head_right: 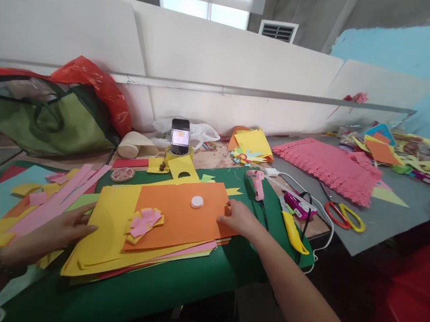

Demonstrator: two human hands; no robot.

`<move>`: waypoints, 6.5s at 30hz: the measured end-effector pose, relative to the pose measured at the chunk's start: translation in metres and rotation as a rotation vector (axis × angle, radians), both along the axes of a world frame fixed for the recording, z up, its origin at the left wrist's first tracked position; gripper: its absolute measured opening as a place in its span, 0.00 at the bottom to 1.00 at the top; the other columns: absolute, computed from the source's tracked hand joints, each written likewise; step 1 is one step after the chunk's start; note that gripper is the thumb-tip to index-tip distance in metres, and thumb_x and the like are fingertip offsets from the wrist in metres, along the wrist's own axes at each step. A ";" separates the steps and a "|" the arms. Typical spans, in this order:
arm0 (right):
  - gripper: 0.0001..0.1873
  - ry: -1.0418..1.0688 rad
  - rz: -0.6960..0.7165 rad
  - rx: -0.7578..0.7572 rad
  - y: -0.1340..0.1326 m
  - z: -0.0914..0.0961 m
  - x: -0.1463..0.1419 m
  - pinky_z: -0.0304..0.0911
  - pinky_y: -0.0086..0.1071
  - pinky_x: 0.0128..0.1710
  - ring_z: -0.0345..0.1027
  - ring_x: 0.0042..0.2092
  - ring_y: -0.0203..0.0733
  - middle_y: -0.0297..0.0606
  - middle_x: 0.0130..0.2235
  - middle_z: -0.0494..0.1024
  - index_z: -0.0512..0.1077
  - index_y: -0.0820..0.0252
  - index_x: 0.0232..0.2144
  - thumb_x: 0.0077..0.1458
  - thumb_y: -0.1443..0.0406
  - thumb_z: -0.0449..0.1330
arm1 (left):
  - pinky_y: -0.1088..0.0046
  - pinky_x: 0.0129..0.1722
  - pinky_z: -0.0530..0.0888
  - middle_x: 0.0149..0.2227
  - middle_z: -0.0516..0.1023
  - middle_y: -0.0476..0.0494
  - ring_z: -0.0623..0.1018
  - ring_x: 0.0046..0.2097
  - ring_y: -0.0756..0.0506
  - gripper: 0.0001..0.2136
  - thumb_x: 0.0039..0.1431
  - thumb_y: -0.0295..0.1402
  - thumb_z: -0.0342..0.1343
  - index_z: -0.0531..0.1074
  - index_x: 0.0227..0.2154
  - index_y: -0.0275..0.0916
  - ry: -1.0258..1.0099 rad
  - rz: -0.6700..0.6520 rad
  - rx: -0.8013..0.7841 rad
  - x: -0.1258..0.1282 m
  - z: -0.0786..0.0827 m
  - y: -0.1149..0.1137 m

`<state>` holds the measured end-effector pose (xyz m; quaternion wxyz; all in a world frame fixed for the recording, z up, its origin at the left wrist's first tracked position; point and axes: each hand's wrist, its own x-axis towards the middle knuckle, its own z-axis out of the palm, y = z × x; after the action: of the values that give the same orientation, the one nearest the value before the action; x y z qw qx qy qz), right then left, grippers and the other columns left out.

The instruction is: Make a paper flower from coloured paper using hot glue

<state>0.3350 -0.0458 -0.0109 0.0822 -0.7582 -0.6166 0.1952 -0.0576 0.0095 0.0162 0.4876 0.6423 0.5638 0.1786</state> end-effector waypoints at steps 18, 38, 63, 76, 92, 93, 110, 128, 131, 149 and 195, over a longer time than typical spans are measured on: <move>0.12 0.032 0.245 -0.032 0.172 0.025 -0.007 0.67 0.39 0.44 0.70 0.45 0.42 0.40 0.46 0.74 0.72 0.63 0.43 0.60 0.61 0.58 | 0.61 0.41 0.72 0.46 0.72 0.33 0.75 0.44 0.35 0.30 0.56 0.48 0.44 0.63 0.57 0.35 0.592 -0.052 0.567 -0.007 0.008 -0.012; 0.14 0.582 0.061 0.142 0.156 0.062 0.009 0.54 0.26 0.22 0.54 0.22 0.30 0.28 0.19 0.62 0.68 0.61 0.23 0.44 0.57 0.65 | 0.73 0.26 0.70 0.28 0.78 0.43 0.73 0.28 0.47 0.16 0.51 0.45 0.55 0.78 0.32 0.38 -0.059 -0.161 0.336 0.074 0.043 -0.014; 0.24 0.594 0.461 -0.142 0.065 0.049 -0.107 0.45 0.26 0.17 0.50 0.19 0.28 0.31 0.21 0.70 0.71 0.61 0.26 0.48 0.45 0.58 | 0.78 0.24 0.62 0.21 0.68 0.53 0.67 0.23 0.54 0.14 0.38 0.39 0.66 0.68 0.21 0.36 -0.588 -0.029 -0.069 0.092 -0.011 0.012; 0.18 -0.297 -0.133 0.679 0.030 0.075 -0.007 0.62 0.39 0.33 0.70 0.38 0.51 0.55 0.51 0.70 0.73 0.62 0.45 0.54 0.60 0.56 | 0.79 0.25 0.62 0.21 0.67 0.55 0.67 0.24 0.55 0.18 0.35 0.41 0.69 0.67 0.22 0.37 -0.753 0.095 -0.076 0.083 -0.011 0.015; 0.15 0.969 0.273 0.150 0.043 0.037 -0.123 0.59 0.31 0.30 0.60 0.27 0.33 0.33 0.22 0.71 0.68 0.60 0.21 0.46 0.54 0.59 | 0.77 0.27 0.67 0.21 0.71 0.52 0.70 0.24 0.53 0.17 0.37 0.42 0.69 0.70 0.23 0.35 -0.784 0.013 -0.102 0.087 -0.016 0.009; 0.14 0.976 0.263 0.161 0.043 0.036 -0.124 0.59 0.30 0.30 0.60 0.26 0.33 0.32 0.22 0.70 0.68 0.60 0.21 0.46 0.55 0.59 | 0.77 0.27 0.67 0.21 0.72 0.51 0.71 0.24 0.53 0.17 0.38 0.42 0.68 0.71 0.23 0.35 -0.772 0.003 -0.105 0.087 -0.016 0.009; 0.16 0.846 0.309 0.400 0.041 0.010 -0.124 0.61 0.30 0.28 0.62 0.28 0.35 0.34 0.24 0.71 0.74 0.60 0.23 0.52 0.54 0.56 | 0.78 0.26 0.68 0.24 0.79 0.41 0.73 0.24 0.52 0.15 0.42 0.42 0.66 0.79 0.25 0.32 -0.595 -0.031 -0.186 0.087 -0.022 0.010; 0.31 1.181 0.187 0.048 0.045 0.005 -0.124 0.59 0.29 0.26 0.62 0.26 0.33 0.33 0.24 0.70 0.71 0.61 0.25 0.47 0.38 0.54 | 0.77 0.27 0.72 0.23 0.80 0.40 0.76 0.24 0.50 0.18 0.42 0.46 0.66 0.79 0.24 0.32 -0.615 -0.069 -0.212 0.089 -0.021 0.006; 0.28 1.206 0.140 0.068 0.046 0.006 -0.122 0.60 0.29 0.26 0.62 0.25 0.33 0.33 0.25 0.70 0.71 0.60 0.29 0.45 0.41 0.58 | 0.78 0.27 0.71 0.23 0.79 0.40 0.75 0.24 0.51 0.17 0.42 0.45 0.66 0.79 0.23 0.32 -0.614 -0.032 -0.229 0.089 -0.021 0.007; 0.13 -0.123 0.660 1.063 0.032 -0.002 -0.130 0.63 0.31 0.29 0.67 0.32 0.40 0.42 0.34 0.79 0.75 0.65 0.42 0.61 0.66 0.53 | 0.76 0.32 0.70 0.26 0.79 0.41 0.76 0.28 0.50 0.13 0.44 0.41 0.64 0.76 0.23 0.32 -0.669 -0.043 -0.215 0.092 -0.020 0.003; 0.19 1.028 0.167 0.105 0.043 0.007 -0.128 0.63 0.29 0.25 0.66 0.23 0.33 0.33 0.20 0.73 0.73 0.61 0.20 0.41 0.51 0.67 | 0.75 0.29 0.70 0.21 0.74 0.47 0.72 0.25 0.50 0.15 0.46 0.43 0.64 0.76 0.23 0.34 -0.568 0.016 -0.041 0.091 -0.017 0.004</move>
<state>0.2075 -0.0025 -0.0036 0.3961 -0.5076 -0.5641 0.5169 0.0333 0.0130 -0.0009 0.6374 0.5519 0.4135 0.3437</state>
